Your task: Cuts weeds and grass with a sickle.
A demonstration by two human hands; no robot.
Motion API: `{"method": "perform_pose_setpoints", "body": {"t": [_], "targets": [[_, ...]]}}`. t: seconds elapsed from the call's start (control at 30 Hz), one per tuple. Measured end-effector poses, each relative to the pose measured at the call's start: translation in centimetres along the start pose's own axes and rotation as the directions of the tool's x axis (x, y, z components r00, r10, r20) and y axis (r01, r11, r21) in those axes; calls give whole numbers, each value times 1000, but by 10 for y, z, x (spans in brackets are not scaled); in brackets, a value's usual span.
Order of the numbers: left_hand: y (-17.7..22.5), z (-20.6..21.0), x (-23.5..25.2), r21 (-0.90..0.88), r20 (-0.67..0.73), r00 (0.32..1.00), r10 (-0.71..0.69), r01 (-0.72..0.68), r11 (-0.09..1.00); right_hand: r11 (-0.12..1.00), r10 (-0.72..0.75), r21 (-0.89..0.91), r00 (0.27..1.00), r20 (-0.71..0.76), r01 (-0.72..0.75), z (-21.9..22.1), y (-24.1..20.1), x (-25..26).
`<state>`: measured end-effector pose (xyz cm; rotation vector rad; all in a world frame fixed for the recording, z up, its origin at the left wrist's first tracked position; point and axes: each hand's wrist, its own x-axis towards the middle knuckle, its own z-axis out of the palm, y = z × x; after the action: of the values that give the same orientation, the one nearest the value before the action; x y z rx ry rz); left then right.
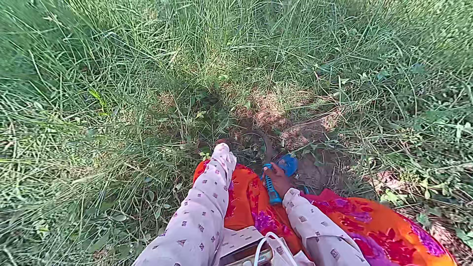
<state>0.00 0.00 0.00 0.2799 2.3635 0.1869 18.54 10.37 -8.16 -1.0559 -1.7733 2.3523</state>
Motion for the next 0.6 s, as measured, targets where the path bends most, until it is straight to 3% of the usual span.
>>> {"method": "perform_pose_setpoints", "body": {"t": [0.03, 0.07, 0.13, 0.2, 0.33, 0.47, 0.6], "targets": [[-19, 35, 55, -193, -260, 966, -16, -36, 980, 1000, 11, 8, 1000, -15, -11, 4, -1, 6], [-33, 65, 109, -288, -454, 890, -40, -104, 952, 999, 26, 18, 999, -24, -26, 7, -2, 12], [-40, 58, 149, -200, -276, 961, -11, -47, 979, 998, 47, 55, 998, -44, -45, 12, -4, 22], [-30, 48, 149, -80, -163, 987, 3, -16, 997, 994, 69, 88, 996, -63, -63, 14, -5, 29], [-23, 49, 164, -33, -154, 988, -4, -2, 999, 989, 119, 93, 991, -67, -112, 11, -3, 36], [-10, 48, 176, -74, -149, 978, -144, 134, 988, 986, 144, 89, 988, -54, -139, 10, 0, 42], [-5, 41, 182, -117, -117, 978, -172, 158, 980, 981, 177, 92, 982, -64, -171, 13, -1, 50]]}}
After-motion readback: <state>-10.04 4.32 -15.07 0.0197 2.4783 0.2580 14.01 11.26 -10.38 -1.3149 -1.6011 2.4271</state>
